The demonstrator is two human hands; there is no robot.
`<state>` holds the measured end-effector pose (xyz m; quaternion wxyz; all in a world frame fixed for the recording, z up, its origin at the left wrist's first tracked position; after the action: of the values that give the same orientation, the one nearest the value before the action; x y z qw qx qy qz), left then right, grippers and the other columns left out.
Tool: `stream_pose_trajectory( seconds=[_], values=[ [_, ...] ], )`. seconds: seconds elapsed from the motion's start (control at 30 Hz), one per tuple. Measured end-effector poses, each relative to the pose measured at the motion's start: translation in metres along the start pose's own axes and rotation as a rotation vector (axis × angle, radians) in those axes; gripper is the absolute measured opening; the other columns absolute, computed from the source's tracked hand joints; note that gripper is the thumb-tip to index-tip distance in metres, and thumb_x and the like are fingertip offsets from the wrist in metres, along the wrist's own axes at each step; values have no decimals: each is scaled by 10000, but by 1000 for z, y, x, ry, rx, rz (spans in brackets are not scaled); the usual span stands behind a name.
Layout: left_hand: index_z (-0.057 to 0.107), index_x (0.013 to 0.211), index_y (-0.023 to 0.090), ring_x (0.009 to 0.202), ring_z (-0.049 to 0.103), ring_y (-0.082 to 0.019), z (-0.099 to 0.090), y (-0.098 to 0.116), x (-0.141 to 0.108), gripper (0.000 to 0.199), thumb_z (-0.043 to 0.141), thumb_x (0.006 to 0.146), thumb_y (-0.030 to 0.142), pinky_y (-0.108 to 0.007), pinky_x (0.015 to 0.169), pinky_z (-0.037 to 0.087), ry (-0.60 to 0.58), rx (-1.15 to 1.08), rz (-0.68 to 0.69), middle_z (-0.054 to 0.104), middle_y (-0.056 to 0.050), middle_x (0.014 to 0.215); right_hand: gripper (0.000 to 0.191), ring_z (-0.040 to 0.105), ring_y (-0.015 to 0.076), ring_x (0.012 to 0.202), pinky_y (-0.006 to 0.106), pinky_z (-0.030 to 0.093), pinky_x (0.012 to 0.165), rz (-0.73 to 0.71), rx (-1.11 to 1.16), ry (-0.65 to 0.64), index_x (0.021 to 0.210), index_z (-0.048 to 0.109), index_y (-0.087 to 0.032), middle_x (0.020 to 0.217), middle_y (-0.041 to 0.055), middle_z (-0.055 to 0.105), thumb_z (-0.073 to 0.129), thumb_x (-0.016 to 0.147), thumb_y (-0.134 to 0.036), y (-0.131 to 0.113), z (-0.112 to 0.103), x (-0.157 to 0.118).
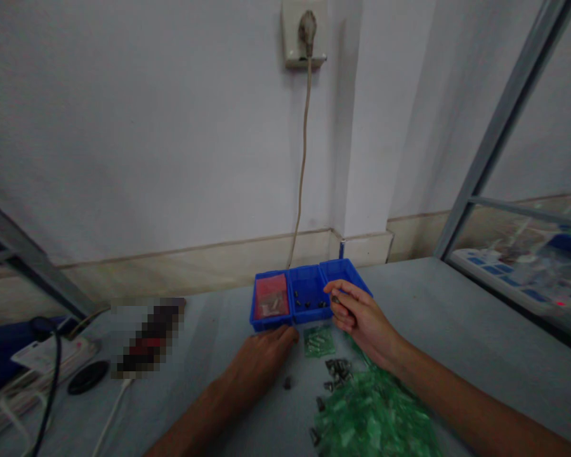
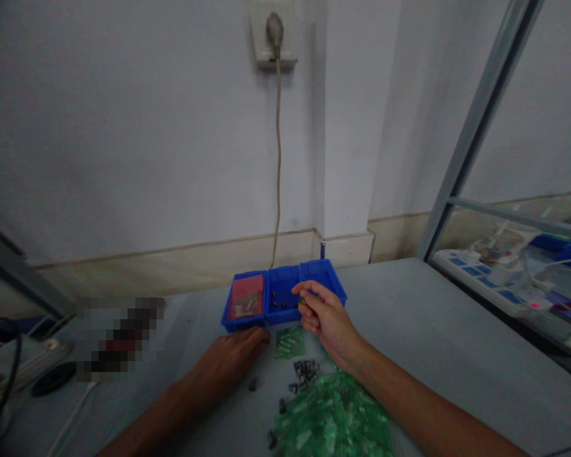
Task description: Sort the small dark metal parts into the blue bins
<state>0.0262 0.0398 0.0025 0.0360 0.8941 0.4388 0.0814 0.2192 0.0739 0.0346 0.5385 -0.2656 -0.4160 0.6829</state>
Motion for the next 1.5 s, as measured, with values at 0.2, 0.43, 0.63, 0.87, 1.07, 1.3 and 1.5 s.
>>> stream_pose_trajectory(
  seconds=[0.2,0.43,0.63,0.87,1.07,1.3,1.5],
  values=[
    [526,1131,238,900,668,-176,-4,0,1,194,345,1061,232,-267,727,501,-10,4,-8,666,-24,1032,181,205,69,470,202,172,426,-17,-33,19,949,656,-193,573,-75,345,700,873,-351,-2,1,-1],
    [542,1105,230,891,682,-186,1,-4,3,205,346,1053,262,-269,725,527,6,69,-85,679,-46,1032,227,215,57,465,210,171,425,-31,-54,46,944,654,-195,610,-61,391,728,848,-387,-5,2,-1],
    [563,1081,213,892,687,-227,-5,-1,3,207,382,1037,303,-321,725,550,-13,155,-125,698,-71,1012,222,231,49,459,214,163,427,-31,-83,65,950,660,-193,638,-52,432,715,863,-389,-4,2,-1],
    [585,1083,208,877,694,-244,-12,1,2,247,398,1031,362,-333,717,556,-17,239,-153,714,-87,994,234,227,51,454,212,169,423,-29,-89,76,936,668,-189,611,-59,423,724,849,-399,-2,-1,1],
    [583,1169,212,837,708,-266,-13,4,0,270,431,1021,379,-357,679,561,-46,319,-217,719,-96,996,209,231,53,465,213,166,428,-20,-110,65,933,667,-185,617,-57,415,699,870,-383,-2,0,0],
    [576,1227,195,818,717,-278,-12,4,-4,341,405,1029,413,-376,667,565,-70,350,-251,720,-118,976,212,230,56,464,216,163,429,-20,-117,66,924,668,-186,603,-63,397,705,863,-386,-2,0,1],
    [571,1221,199,775,723,-261,-4,-1,0,319,392,1039,391,-358,652,574,-82,362,-240,719,-107,941,216,233,56,464,216,162,429,-19,-116,70,923,667,-188,603,-63,395,707,860,-391,-2,-1,0]
  ],
)
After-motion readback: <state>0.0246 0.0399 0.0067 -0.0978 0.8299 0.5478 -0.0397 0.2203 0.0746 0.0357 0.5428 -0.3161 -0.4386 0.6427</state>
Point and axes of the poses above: each hand's wrist, its own x-axis towards the middle knuckle, its own z-axis out of the palm, y = z × x, the point moved 5 cm from there along x, towards the middle knuckle
